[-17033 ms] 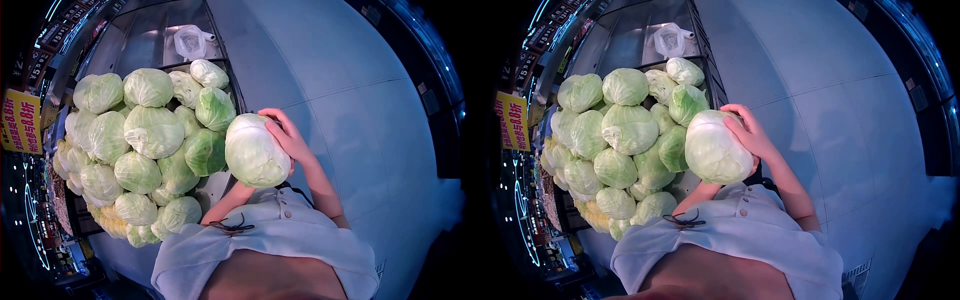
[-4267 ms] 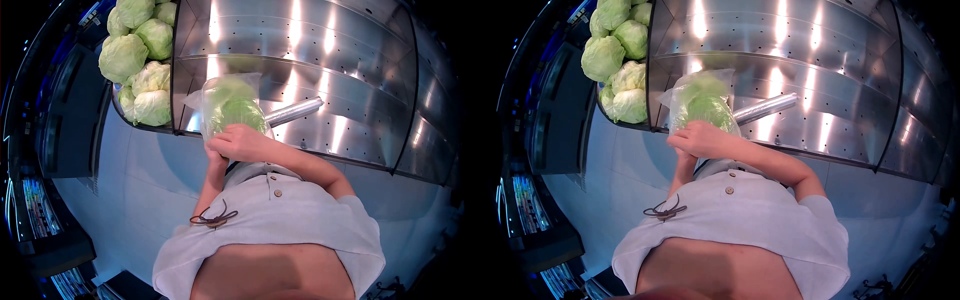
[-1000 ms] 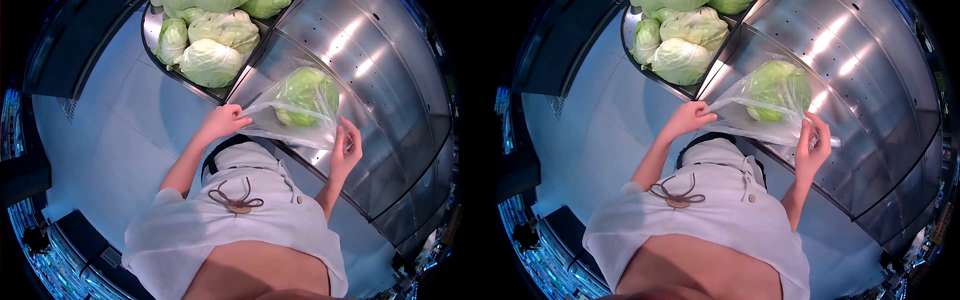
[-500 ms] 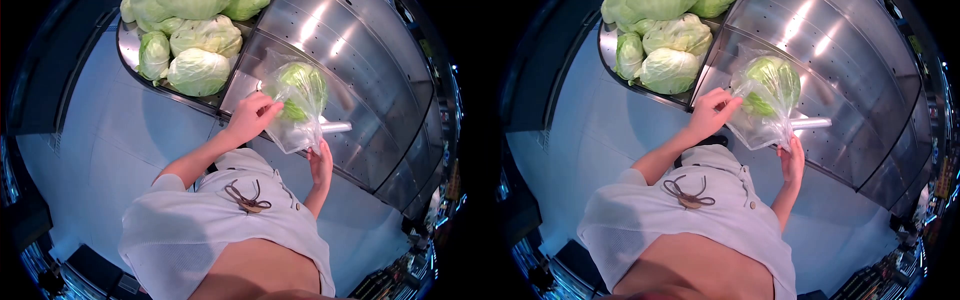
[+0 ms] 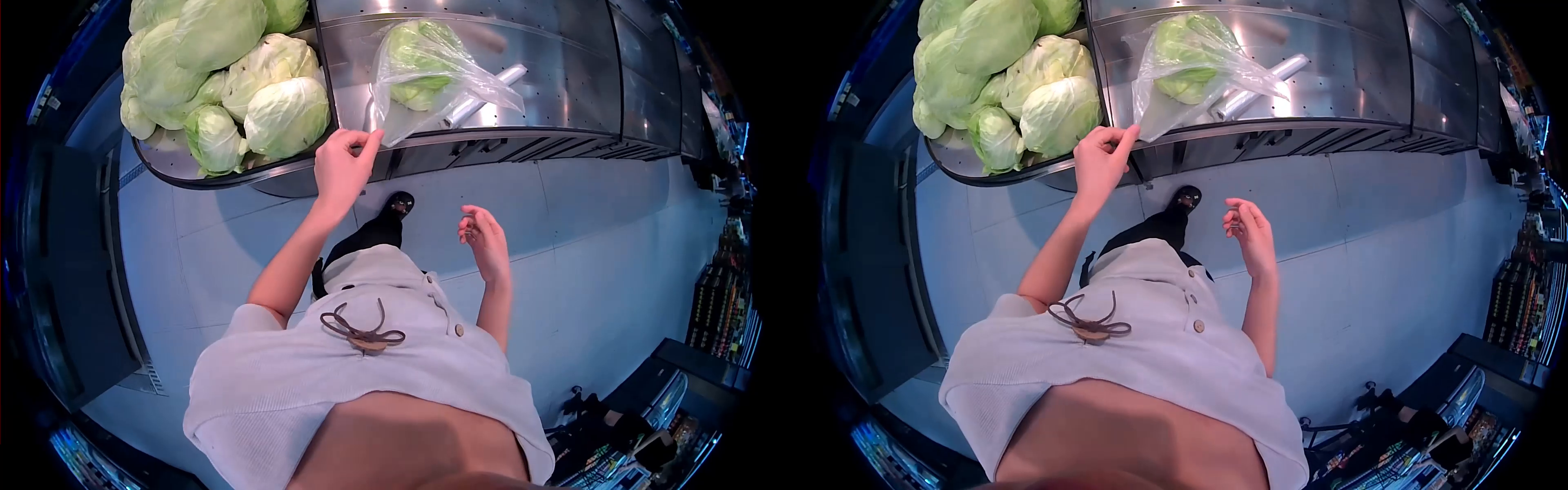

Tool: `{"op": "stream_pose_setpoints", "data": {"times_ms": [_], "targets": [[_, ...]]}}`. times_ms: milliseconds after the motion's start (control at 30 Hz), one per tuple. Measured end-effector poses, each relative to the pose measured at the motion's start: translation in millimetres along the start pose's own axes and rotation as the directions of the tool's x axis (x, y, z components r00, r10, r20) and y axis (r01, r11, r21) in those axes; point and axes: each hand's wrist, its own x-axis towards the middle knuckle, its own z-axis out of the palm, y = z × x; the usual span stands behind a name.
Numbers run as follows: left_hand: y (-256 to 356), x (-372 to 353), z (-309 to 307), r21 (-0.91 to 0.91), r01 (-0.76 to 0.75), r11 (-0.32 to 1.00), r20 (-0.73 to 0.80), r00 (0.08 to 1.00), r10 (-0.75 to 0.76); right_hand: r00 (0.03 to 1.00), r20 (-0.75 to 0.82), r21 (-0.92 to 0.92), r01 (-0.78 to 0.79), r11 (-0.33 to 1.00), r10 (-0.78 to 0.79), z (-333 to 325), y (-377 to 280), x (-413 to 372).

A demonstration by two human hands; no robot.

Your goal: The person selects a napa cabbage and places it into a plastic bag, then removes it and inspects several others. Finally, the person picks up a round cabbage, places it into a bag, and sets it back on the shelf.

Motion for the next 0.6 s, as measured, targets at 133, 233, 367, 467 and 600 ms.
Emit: {"op": "stream_pose_setpoints", "data": {"times_ms": [133, 233, 367, 467, 600], "targets": [[-7.4, -20.5, -39.1, -0.086, -0.011, 0.996, -0.006, 1.0, 0.011, 0.991, 0.0, 0.067, -0.131, 0.989, 0.131, 35.2, 39.3, -42.4], [-31.4, -42.0, -69.8, -0.04, -0.082, 0.996, -0.011, 0.997, 0.081, 0.98, 0.021, 0.027, -0.2, 0.979, 0.2, 68.2, 65.5, -48.0], [-70.4, -64.2, -129.3, 0.038, -0.009, 0.999, 0.143, 0.99, 0.004, 0.97, 0.088, -0.021, -0.227, 0.974, 0.228, 125.1, 84.9, -32.1], [-106.2, -64.3, -194.3, 0.019, 0.067, 0.998, 0.12, 0.99, -0.069, 0.962, 0.134, -0.027, -0.238, 0.971, 0.239, 173.2, 106.2, 4.5], [-150.0, -56.7, -305.2, -0.133, 0.239, 0.962, 0.091, 0.969, -0.228, 0.943, 0.174, -0.03, -0.284, 0.958, 0.285, 267.0, 129.8, 54.9]]}}
